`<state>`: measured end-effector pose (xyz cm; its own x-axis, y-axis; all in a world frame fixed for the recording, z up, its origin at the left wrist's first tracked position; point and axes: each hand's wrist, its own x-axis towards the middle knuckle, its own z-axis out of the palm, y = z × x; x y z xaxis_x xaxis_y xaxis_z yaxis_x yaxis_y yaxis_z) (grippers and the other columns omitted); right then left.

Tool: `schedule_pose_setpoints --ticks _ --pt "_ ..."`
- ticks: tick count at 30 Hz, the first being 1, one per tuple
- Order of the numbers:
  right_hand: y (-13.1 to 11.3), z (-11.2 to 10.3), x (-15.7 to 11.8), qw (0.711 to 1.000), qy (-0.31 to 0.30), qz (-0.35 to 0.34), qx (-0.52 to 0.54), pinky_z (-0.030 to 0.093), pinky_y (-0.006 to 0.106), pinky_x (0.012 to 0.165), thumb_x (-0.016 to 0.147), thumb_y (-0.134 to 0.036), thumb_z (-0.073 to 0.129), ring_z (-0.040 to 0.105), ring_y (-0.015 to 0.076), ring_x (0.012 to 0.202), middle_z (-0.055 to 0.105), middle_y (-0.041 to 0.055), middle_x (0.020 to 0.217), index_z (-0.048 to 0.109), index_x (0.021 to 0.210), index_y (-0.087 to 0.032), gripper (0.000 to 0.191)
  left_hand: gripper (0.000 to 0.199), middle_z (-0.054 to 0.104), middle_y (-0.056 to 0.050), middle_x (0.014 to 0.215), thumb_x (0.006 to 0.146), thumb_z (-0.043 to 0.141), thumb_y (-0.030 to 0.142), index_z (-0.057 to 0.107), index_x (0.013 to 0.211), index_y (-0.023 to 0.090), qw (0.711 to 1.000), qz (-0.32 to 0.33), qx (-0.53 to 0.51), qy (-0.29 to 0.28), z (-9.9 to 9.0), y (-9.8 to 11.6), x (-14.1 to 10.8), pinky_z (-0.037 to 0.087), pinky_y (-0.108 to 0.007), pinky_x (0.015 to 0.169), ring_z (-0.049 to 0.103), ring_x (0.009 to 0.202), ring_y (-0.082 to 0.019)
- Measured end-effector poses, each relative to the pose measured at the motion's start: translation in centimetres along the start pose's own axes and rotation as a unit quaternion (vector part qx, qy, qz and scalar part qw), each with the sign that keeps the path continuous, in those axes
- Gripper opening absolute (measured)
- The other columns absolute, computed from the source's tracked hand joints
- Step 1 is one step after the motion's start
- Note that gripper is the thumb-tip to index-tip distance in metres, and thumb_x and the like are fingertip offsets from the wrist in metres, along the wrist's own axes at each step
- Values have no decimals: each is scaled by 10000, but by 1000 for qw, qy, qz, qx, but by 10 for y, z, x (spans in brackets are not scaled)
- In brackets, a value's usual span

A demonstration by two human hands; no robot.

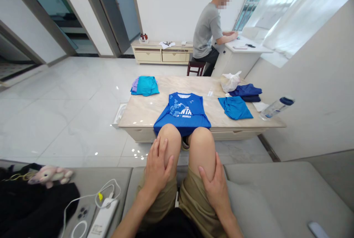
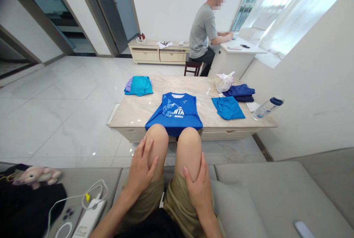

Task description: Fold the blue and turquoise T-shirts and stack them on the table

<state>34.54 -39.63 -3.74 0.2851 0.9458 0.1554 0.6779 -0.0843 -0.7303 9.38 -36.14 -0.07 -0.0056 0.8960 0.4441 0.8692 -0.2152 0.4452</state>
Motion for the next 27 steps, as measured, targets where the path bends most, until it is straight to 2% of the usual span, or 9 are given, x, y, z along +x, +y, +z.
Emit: schedule_pose_setpoints --ticks 4,9,15,20,23,27 --pt "-1 10 7 999 8 24 -32 567 528 1099 996 -764 599 656 417 1407 544 198 1685 312 1771 -222 988 715 393 -183 1791 1097 566 291 323 1769 284 1000 -8 21 2 2 6 6 503 -587 1233 483 1597 -380" --pt "-1 17 7 999 17 -2 -37 569 537 1112 992 -769 604 650 424 1419 563 192 1667 329 1759 -223 981 750 389 -193 1791 1082 553 276 278 1780 273 1000 6 20 13 6 7 12 509 -588 1238 455 1626 -374" --pt "0 18 4 999 16 -4 -40 568 537 1111 1002 -754 598 629 426 1445 535 183 1694 330 1759 -236 956 925 291 -255 1829 1083 604 429 91 1818 203 998 -35 35 46 13 3 5 478 -643 1250 383 1666 -425" --pt "1 19 8 1000 22 -11 -19 547 555 1145 1006 -761 584 623 424 1453 539 194 1687 348 1744 -228 941 914 415 -231 1776 1070 628 518 173 1809 233 998 -28 59 17 14 -5 7 544 -573 1191 507 1584 -413" --pt "-4 16 7 1000 21 -23 -1 538 559 1166 1005 -756 593 617 415 1460 547 203 1675 362 1733 -223 932 889 434 -238 1757 1072 624 512 202 1799 222 998 -26 47 19 11 -9 8 526 -576 1212 513 1576 -408" --pt "-16 16 -4 997 14 -71 15 520 558 1201 1038 -687 590 583 384 1499 552 202 1667 370 1728 -220 862 860 426 -251 1756 1080 604 511 235 1787 189 999 -15 31 22 8 -10 4 487 -612 1246 487 1591 -424"
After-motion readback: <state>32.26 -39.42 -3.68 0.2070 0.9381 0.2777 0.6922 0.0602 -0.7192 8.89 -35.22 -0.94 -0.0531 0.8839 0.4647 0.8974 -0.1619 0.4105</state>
